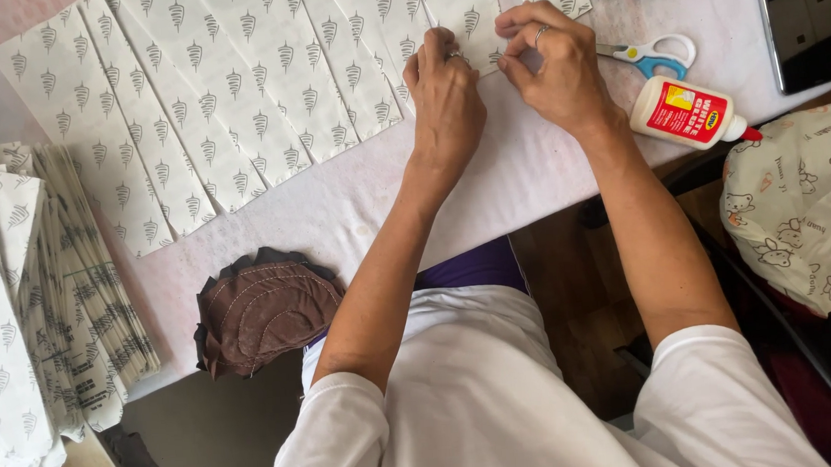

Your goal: The person applies glue from a bottle onto the edges of paper strips and سپس assembles them into a stack.

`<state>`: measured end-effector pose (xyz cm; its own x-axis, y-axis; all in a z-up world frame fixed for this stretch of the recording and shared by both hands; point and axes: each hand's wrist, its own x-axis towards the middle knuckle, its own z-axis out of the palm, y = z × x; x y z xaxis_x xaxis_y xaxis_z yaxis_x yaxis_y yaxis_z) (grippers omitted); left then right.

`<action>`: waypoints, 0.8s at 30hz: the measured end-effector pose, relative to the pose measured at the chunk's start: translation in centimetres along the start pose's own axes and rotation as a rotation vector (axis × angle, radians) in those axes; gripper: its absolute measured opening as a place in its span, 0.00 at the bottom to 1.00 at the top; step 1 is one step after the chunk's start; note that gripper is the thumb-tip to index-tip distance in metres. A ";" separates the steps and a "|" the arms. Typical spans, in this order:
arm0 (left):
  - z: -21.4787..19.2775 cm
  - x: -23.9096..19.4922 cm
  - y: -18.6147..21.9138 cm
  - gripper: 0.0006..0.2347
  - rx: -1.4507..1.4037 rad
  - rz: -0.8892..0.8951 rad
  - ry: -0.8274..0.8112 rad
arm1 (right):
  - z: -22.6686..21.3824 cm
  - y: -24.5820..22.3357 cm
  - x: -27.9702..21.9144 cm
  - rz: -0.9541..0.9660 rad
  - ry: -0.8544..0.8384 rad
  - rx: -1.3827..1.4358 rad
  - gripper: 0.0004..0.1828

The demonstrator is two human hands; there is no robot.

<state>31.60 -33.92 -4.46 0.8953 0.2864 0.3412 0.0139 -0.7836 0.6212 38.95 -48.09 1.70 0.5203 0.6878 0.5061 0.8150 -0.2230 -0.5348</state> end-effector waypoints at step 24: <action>1.2 2.2 -1.5 0.20 0.015 -0.143 -0.012 | 0.2 -0.7 0.0 0.091 0.071 0.025 0.11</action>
<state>34.09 -32.76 -5.48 0.8889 0.3891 0.2419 0.1478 -0.7433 0.6525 38.36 -47.79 1.91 0.6098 0.6142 0.5008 0.7570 -0.2644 -0.5975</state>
